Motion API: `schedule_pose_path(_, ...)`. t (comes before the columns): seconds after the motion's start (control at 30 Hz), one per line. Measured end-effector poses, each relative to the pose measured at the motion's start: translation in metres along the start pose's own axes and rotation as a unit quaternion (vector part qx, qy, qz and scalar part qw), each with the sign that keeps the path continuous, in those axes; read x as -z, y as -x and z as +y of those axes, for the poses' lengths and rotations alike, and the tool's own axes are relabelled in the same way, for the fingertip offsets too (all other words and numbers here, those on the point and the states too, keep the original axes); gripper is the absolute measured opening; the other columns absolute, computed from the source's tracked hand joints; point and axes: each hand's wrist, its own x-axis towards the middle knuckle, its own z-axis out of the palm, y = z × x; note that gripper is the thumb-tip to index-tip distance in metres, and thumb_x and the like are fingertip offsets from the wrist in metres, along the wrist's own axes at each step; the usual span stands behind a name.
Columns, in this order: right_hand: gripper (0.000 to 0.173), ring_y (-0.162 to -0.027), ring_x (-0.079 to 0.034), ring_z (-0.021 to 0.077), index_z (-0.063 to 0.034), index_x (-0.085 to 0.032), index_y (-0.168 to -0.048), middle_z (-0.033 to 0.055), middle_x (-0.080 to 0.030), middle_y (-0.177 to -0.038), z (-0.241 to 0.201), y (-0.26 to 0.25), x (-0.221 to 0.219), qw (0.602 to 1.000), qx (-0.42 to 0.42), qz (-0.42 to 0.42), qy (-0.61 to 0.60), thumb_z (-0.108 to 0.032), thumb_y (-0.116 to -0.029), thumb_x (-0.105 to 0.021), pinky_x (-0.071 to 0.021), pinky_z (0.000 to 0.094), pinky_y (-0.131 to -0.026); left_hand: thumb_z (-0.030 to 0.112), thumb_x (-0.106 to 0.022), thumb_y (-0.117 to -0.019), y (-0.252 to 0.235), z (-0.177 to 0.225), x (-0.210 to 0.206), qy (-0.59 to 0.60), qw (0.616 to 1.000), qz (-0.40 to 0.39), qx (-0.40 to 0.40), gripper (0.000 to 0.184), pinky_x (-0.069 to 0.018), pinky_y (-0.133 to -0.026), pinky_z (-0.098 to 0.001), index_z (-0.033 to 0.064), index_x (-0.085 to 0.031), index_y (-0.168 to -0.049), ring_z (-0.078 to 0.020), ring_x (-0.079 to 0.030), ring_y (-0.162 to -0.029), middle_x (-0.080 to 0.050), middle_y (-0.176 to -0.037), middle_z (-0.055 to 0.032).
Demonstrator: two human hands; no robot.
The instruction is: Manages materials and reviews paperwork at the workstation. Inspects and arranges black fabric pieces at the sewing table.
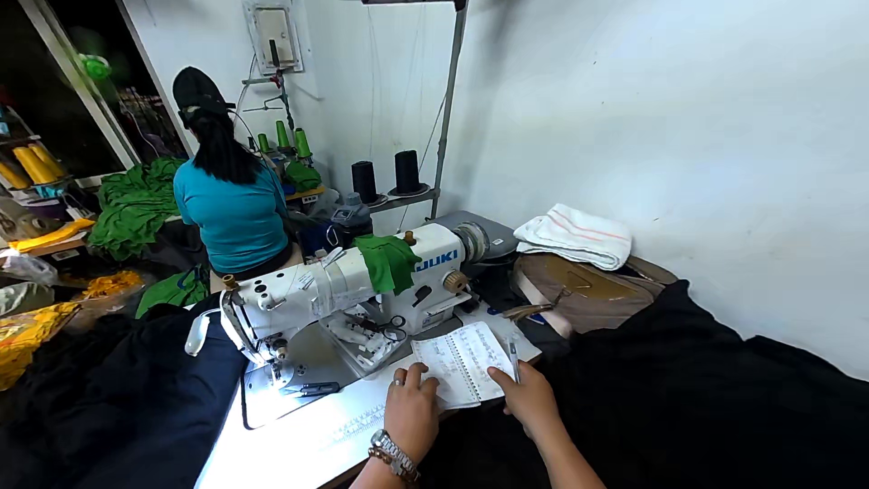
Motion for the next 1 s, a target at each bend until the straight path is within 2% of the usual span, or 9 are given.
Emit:
schedule_pose_path(0.13, 0.029, -0.069, -0.067, 0.0268, 0.0004, -0.066, -0.120, 0.0188, -0.069, -0.099, 0.000, -0.002, -0.004, 0.999, 0.001, 0.010, 0.032, -0.021, -0.1005, -0.067, -0.0568, 0.0452, -0.059, 0.032, -0.056, -0.1006, 0.015, -0.012, -0.007, -0.035, 0.993, 0.035, -0.104, 0.026, -0.0528, -0.096, -0.0501, 0.0200, -0.076, -0.113, -0.0291, -0.063, -0.121, -0.071, -0.124, -0.0017)
schedule_pose_path(0.3, 0.030, -0.065, -0.064, 0.0269, 0.0001, -0.064, -0.120, 0.0198, -0.067, -0.097, -0.001, -0.004, -0.003, 0.998, -0.001, 0.019, 0.061, -0.026, -0.1044, -0.061, -0.0555, 0.0448, -0.056, 0.021, -0.057, -0.0990, 0.019, -0.017, -0.011, -0.058, 0.995, 0.025, -0.081, 0.026, -0.0516, -0.098, -0.0502, 0.0220, -0.077, -0.115, -0.0265, -0.065, -0.120, -0.072, -0.125, 0.0004)
schedule_pose_path(0.43, 0.034, -0.070, -0.066, 0.0348, 0.0061, -0.063, -0.124, 0.0265, -0.065, -0.100, -0.021, 0.008, 0.026, 0.988, 0.093, 0.114, 0.038, -0.022, -0.1080, -0.050, -0.0582, 0.0555, -0.064, 0.020, -0.057, -0.0991, 0.017, -0.018, -0.015, -0.038, 0.994, 0.046, -0.090, 0.024, -0.0521, -0.099, -0.0483, 0.0204, -0.078, -0.110, -0.0245, -0.066, -0.118, -0.073, -0.121, 0.0002)
schedule_pose_path(0.5, 0.036, -0.065, -0.065, 0.0227, 0.0064, -0.061, -0.123, 0.0177, -0.065, -0.095, -0.031, 0.013, 0.038, 0.976, 0.146, 0.144, -0.072, -0.022, -0.1094, -0.044, -0.0588, 0.0427, -0.060, 0.022, -0.056, -0.1006, 0.018, -0.019, -0.016, -0.013, 0.995, 0.051, -0.086, 0.024, -0.0517, -0.101, -0.0459, 0.0198, -0.078, -0.109, -0.0223, -0.066, -0.117, -0.073, -0.121, 0.0008)
schedule_pose_path(0.6, 0.049, -0.069, -0.069, 0.0096, -0.0060, -0.065, -0.106, -0.0023, -0.070, -0.082, -0.044, 0.015, 0.041, 0.936, 0.184, 0.097, -0.283, -0.036, -0.1100, -0.026, -0.0609, 0.0291, -0.068, 0.024, -0.056, -0.1009, 0.019, -0.022, -0.016, 0.040, 0.996, 0.049, -0.064, 0.024, -0.0491, -0.106, -0.0433, 0.0181, -0.078, -0.107, -0.0201, -0.065, -0.119, -0.074, -0.120, 0.0016)
schedule_pose_path(0.67, 0.062, -0.053, -0.063, 0.0084, -0.0079, -0.065, -0.095, -0.0040, -0.066, -0.065, -0.052, 0.021, 0.033, 0.936, 0.150, 0.046, -0.316, -0.044, -0.1108, -0.018, -0.0573, 0.0249, -0.054, 0.026, -0.058, -0.1003, 0.019, -0.022, -0.016, 0.066, 0.995, 0.051, -0.052, 0.024, -0.0479, -0.108, -0.0424, 0.0159, -0.078, -0.108, -0.0201, -0.065, -0.120, -0.074, -0.119, 0.0006)
schedule_pose_path(0.73, 0.055, -0.052, -0.064, 0.0141, -0.0041, -0.068, -0.101, 0.0009, -0.065, -0.063, -0.048, 0.023, 0.021, 0.942, 0.142, -0.034, -0.301, -0.041, -0.1098, -0.029, -0.0601, 0.0297, -0.054, 0.028, -0.060, -0.0995, 0.020, -0.022, -0.015, 0.084, 0.994, 0.055, -0.040, 0.023, -0.0476, -0.108, -0.0411, 0.0147, -0.077, -0.108, -0.0192, -0.065, -0.119, -0.074, -0.117, 0.0004)
schedule_pose_path(0.87, 0.040, -0.082, -0.073, 0.0221, -0.0012, -0.069, -0.124, 0.0119, -0.075, -0.104, -0.030, 0.019, -0.001, 0.946, 0.193, -0.177, -0.192, -0.030, -0.1032, -0.051, -0.0620, 0.0358, -0.079, 0.029, -0.061, -0.0987, 0.021, -0.021, -0.013, 0.105, 0.993, 0.048, -0.016, 0.024, -0.0471, -0.109, -0.0398, 0.0141, -0.076, -0.111, -0.0190, -0.065, -0.119, -0.074, -0.117, -0.0008)
schedule_pose_path(1.0, 0.017, -0.072, -0.071, 0.0169, -0.0040, -0.074, -0.104, 0.0066, -0.075, -0.090, -0.022, 0.022, -0.016, 0.956, 0.215, -0.137, -0.143, -0.010, -0.0872, -0.073, -0.0615, 0.0290, -0.067, 0.028, -0.064, -0.0963, 0.022, -0.022, -0.014, 0.109, 0.992, 0.065, -0.021, 0.022, -0.0493, -0.106, -0.0424, 0.0127, -0.076, -0.107, -0.0218, -0.066, -0.115, -0.074, -0.115, -0.0032)
